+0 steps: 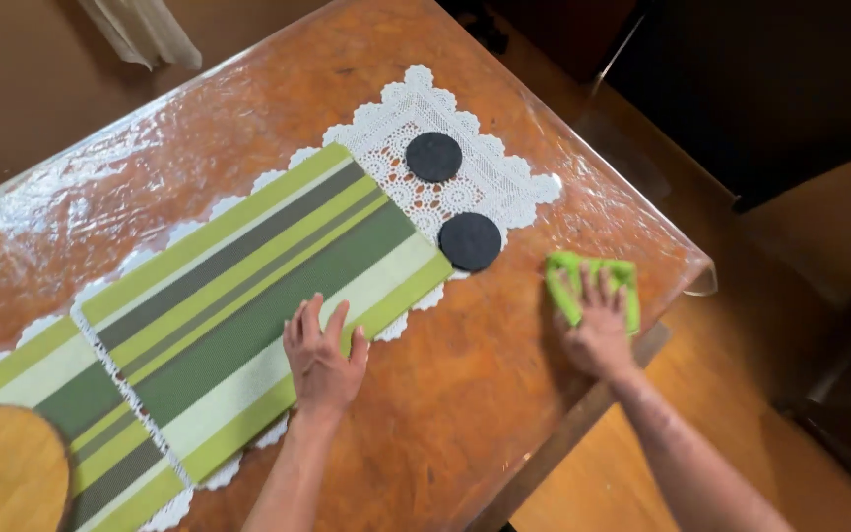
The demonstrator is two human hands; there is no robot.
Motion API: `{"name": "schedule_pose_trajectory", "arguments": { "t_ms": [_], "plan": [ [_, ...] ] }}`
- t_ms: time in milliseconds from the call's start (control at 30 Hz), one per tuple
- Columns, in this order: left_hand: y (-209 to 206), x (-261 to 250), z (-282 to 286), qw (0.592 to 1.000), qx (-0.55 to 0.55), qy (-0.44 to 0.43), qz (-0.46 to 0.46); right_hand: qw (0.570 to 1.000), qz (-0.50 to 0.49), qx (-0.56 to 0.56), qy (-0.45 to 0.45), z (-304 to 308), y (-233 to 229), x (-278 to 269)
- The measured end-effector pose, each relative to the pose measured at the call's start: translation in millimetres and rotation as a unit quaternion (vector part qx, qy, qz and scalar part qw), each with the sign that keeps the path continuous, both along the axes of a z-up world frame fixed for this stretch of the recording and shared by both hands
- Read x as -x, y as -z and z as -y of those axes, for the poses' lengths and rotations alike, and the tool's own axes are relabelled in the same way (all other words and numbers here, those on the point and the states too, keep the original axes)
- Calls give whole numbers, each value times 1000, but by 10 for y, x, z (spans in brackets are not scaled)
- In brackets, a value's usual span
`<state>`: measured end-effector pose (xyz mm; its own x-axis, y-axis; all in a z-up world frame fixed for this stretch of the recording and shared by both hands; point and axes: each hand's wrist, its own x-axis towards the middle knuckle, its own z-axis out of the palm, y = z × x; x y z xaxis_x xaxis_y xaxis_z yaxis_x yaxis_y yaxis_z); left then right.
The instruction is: Dusting and wiping various furniture surfaces including a hutch, dining table, window sill, and dresser using a microfiber cloth.
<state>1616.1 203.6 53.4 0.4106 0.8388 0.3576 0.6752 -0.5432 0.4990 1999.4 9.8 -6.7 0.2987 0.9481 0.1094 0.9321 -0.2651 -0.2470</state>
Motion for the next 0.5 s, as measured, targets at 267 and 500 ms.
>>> {"name": "schedule_pose_trajectory", "arguments": {
  "t_ms": [267, 500],
  "plan": [
    [168, 201, -1096, 992, -18, -119, -34, 993, 80, -24, 89, -1788, 256, -1314],
    [334, 1079, -1703, 969, -79, -211, -98, 997, 41, -31, -51, -3695, 298, -1142]
  ]
}}
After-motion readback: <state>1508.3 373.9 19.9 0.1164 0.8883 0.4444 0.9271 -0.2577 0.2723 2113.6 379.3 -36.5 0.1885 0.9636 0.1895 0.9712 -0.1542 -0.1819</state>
